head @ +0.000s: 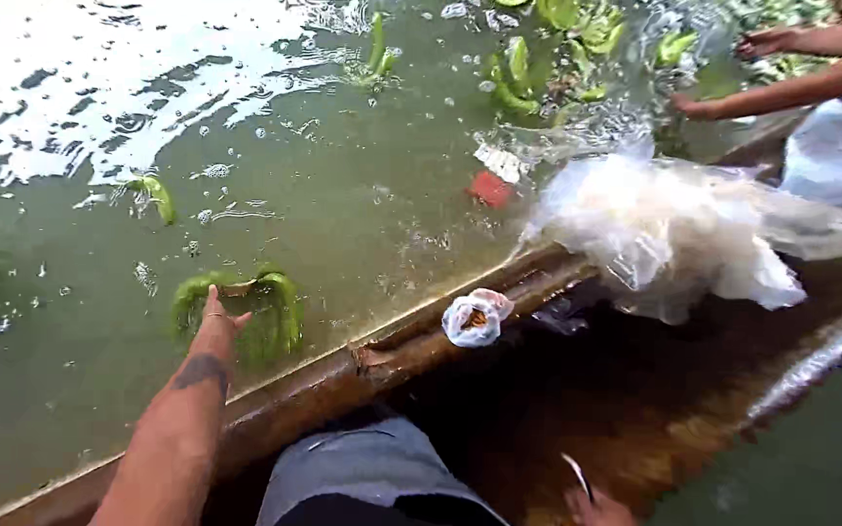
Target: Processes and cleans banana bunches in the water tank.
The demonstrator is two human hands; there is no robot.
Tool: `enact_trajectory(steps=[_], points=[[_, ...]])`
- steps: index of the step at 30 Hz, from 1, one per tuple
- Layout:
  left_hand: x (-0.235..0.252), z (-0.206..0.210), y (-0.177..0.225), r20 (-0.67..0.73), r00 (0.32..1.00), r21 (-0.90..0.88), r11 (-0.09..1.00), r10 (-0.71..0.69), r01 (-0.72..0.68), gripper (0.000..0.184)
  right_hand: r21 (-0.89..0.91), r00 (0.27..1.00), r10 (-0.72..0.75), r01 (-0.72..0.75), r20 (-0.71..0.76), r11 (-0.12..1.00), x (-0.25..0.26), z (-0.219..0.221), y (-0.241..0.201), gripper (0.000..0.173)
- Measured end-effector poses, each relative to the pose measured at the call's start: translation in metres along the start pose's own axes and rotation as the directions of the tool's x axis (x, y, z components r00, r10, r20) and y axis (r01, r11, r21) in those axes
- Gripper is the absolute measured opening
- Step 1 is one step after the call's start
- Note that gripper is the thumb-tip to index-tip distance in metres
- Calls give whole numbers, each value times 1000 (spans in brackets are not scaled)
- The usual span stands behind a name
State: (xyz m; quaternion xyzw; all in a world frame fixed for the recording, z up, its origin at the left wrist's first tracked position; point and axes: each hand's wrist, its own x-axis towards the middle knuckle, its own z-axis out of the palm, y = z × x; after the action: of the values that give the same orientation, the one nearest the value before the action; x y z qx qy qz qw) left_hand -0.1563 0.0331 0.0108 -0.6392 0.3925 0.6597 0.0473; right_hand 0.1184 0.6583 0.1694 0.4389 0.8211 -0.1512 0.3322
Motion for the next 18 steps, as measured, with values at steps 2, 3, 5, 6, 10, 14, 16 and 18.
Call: enact_trajectory(steps=[2, 3, 5, 6, 10, 14, 16, 18], points=[[5, 22, 4, 22, 999, 0, 999, -41, 41, 78, -90, 989, -137, 132, -51, 987, 31, -34, -77, 49], [9, 33, 4, 45, 997, 27, 998, -55, 54, 76, -111, 974, -218, 210, -68, 971, 40, -50, -118, 51], [21, 61, 1, 67, 992, 88, 991, -102, 96, 70, -123, 918, -385, 372, -98, 920, 49, -71, -199, 47], [24, 74, -2, 64, 991, 118, 987, -119, 110, 62, -113, 877, -468, 457, -109, 882, 52, -76, -239, 43], [35, 112, -19, -105, 977, 47, 980, -187, 192, 44, -31, 681, -723, 730, 112, 683, 54, -47, -390, 50], [21, 125, -29, -142, 982, -93, 989, -126, 113, 43, -7, 409, -750, 880, 519, 475, 41, 39, -499, 53], [6, 126, -36, -136, 988, -101, 993, -67, 53, 43, -69, 343, -700, 919, 626, 389, 28, 80, -521, 54], [-5, 133, -36, -138, 990, -113, 994, -8, -7, 40, -121, 336, -660, 929, 672, 351, 17, 109, -533, 54]])
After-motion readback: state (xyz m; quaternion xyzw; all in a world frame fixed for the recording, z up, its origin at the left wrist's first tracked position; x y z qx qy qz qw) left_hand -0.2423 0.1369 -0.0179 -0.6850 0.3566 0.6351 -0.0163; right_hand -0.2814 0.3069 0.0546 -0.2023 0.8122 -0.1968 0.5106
